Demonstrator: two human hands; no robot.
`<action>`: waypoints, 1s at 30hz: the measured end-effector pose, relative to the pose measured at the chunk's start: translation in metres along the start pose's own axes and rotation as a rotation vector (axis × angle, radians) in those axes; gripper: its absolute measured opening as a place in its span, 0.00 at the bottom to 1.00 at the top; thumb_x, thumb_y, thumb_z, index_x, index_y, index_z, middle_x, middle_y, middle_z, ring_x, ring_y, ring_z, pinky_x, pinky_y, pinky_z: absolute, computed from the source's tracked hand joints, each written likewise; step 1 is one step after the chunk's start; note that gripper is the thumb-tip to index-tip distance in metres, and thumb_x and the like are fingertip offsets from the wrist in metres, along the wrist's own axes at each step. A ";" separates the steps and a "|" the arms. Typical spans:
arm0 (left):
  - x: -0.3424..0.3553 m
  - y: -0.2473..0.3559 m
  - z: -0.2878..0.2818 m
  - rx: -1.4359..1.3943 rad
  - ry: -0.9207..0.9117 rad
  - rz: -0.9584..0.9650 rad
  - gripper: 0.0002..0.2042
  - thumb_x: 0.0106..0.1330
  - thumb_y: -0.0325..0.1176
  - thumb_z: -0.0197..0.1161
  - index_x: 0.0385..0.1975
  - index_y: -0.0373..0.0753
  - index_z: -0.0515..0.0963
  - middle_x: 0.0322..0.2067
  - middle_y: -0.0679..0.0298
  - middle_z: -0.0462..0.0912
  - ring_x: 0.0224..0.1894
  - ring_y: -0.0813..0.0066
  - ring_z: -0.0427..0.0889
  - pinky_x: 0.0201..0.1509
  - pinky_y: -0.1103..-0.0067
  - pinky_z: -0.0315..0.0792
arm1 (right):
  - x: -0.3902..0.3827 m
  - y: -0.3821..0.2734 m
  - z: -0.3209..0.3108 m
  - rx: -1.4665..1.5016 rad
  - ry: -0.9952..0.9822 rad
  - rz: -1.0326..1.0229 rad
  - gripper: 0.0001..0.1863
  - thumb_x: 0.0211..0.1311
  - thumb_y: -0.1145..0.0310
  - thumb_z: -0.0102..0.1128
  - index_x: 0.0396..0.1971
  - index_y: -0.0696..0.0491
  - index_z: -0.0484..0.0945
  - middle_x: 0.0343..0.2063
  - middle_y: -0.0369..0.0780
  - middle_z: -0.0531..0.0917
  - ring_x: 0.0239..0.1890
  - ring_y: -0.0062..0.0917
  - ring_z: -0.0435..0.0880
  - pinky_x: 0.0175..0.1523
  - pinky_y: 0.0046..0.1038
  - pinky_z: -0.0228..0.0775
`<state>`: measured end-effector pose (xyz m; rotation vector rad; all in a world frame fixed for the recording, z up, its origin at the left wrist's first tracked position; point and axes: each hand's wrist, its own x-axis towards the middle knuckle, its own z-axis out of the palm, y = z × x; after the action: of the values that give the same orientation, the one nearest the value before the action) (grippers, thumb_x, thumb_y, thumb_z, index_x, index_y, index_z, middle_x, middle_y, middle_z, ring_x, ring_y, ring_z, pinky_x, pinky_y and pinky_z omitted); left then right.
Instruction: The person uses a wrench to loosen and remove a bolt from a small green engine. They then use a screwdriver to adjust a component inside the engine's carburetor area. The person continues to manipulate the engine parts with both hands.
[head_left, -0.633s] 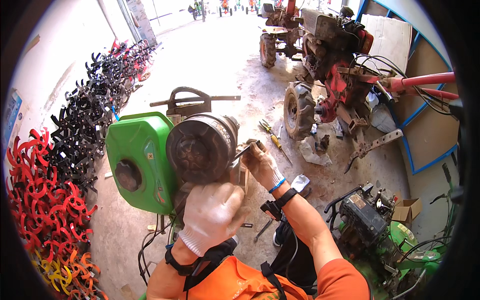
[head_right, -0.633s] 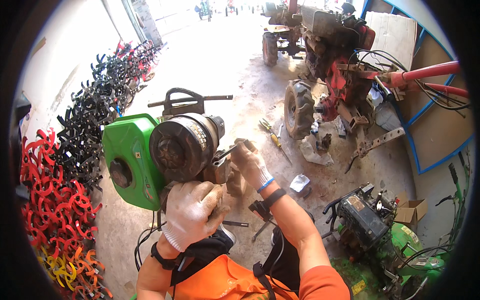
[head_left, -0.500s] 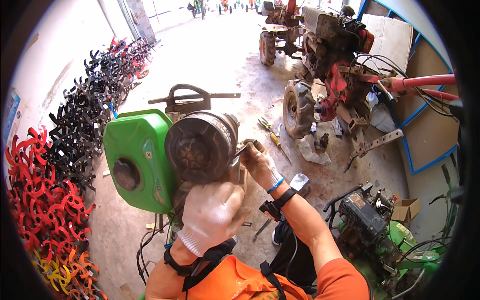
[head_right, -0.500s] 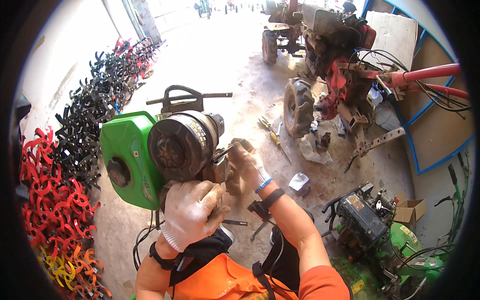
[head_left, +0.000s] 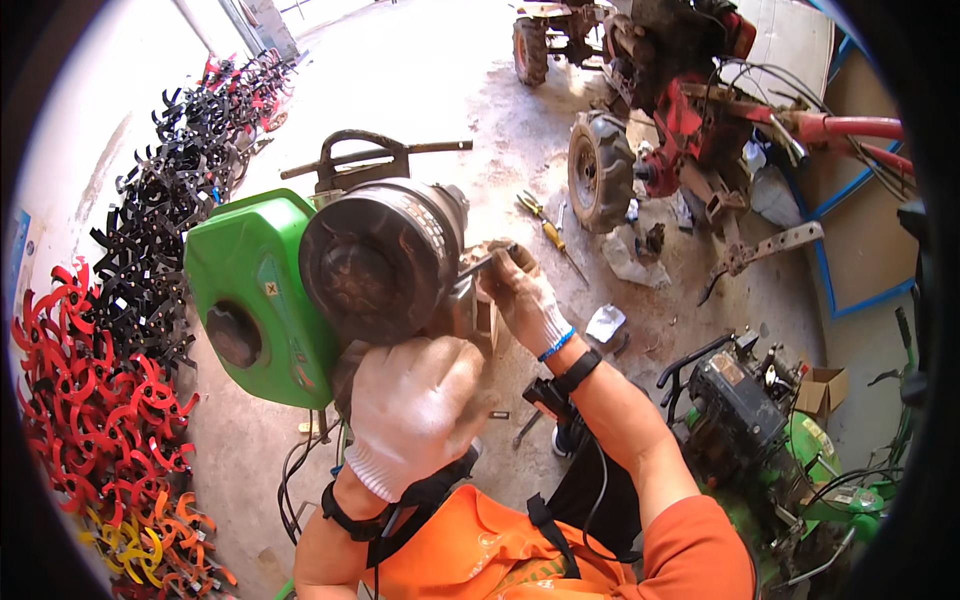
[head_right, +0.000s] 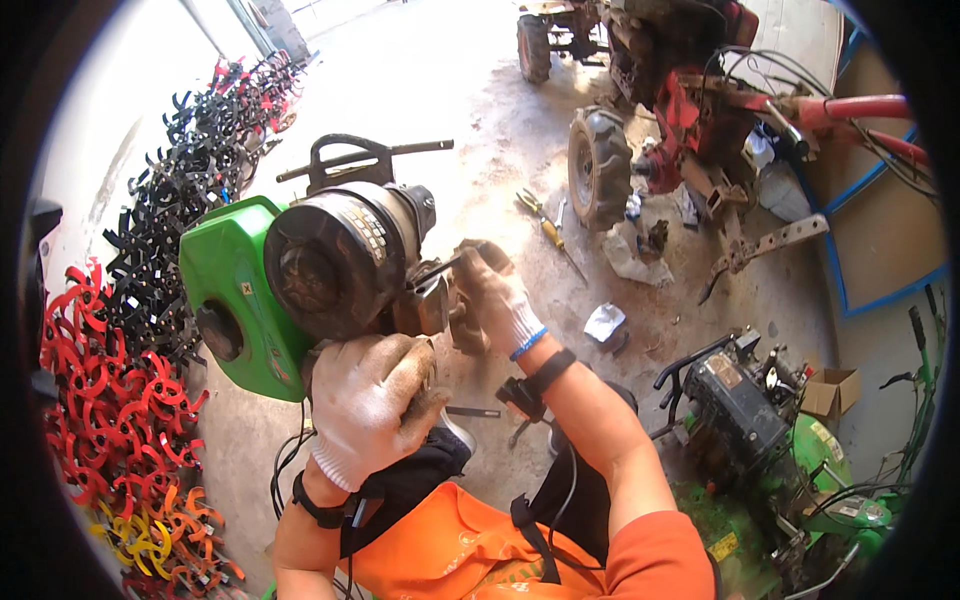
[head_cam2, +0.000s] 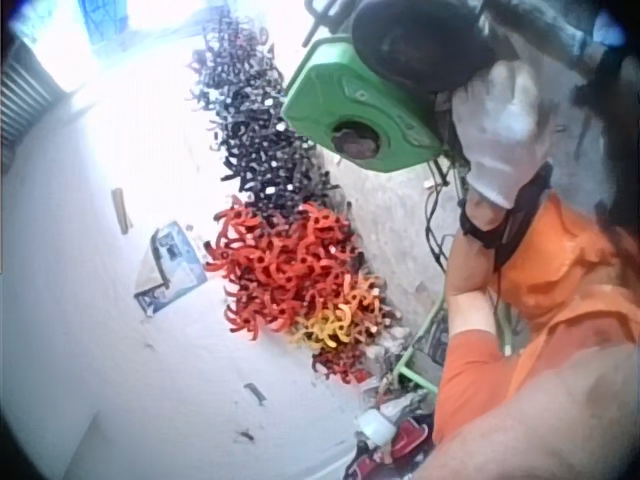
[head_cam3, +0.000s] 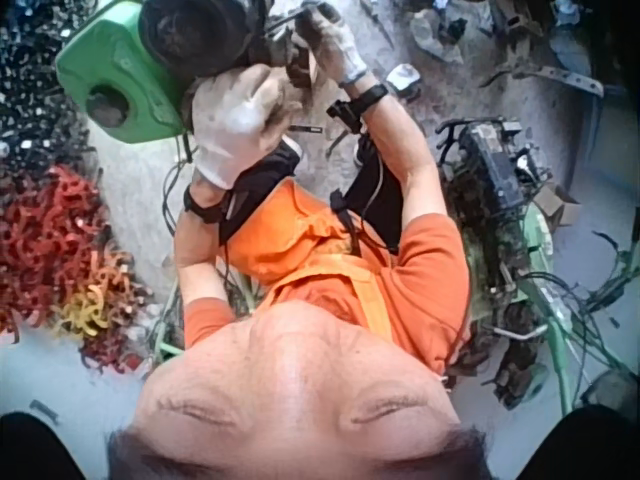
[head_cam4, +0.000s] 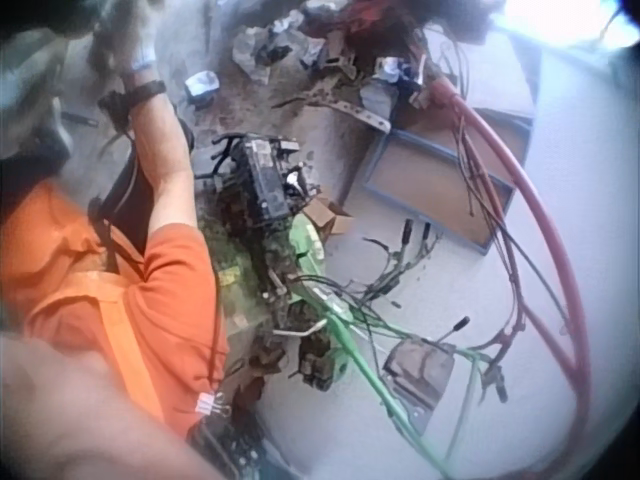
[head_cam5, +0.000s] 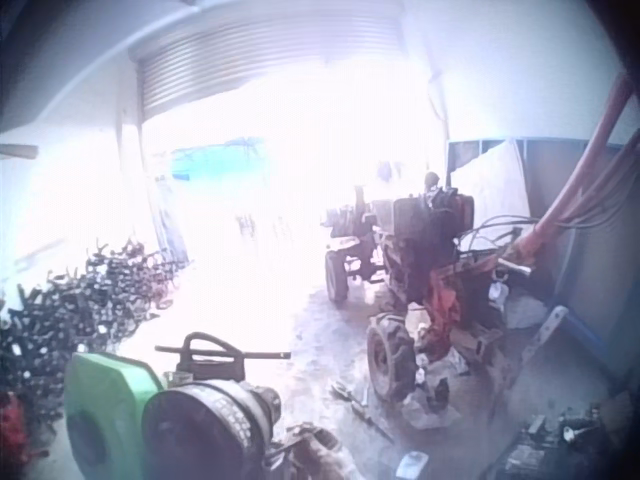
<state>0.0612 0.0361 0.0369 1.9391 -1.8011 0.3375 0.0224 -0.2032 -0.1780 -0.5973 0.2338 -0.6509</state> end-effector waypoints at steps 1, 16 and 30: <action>-0.001 0.001 0.001 -0.001 0.016 0.000 0.22 0.57 0.37 0.87 0.52 0.42 0.92 0.50 0.61 0.94 0.48 0.53 0.91 0.52 0.56 0.80 | 0.001 0.000 0.001 -0.008 0.038 0.026 0.11 0.94 0.64 0.69 0.65 0.50 0.89 0.50 0.37 0.95 0.46 0.23 0.90 0.52 0.32 0.86; -0.002 0.005 0.000 0.070 -0.038 -0.018 0.24 0.63 0.39 0.87 0.59 0.42 0.93 0.54 0.61 0.95 0.52 0.50 0.91 0.60 0.55 0.80 | 0.058 -0.022 0.036 -0.263 -0.171 -0.121 0.18 0.90 0.61 0.75 0.66 0.56 0.87 0.53 0.35 0.94 0.54 0.20 0.93 0.65 0.29 0.88; -0.001 0.003 0.002 0.087 -0.020 0.009 0.25 0.58 0.37 0.88 0.58 0.42 0.94 0.53 0.62 0.94 0.51 0.53 0.91 0.57 0.56 0.80 | 0.024 0.005 0.011 -0.027 -0.013 0.045 0.11 0.92 0.64 0.73 0.63 0.51 0.88 0.46 0.31 0.92 0.45 0.18 0.92 0.58 0.26 0.89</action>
<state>0.0575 0.0360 0.0349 2.0010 -1.8361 0.4073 0.0479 -0.2101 -0.1723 -0.6208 0.2438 -0.6008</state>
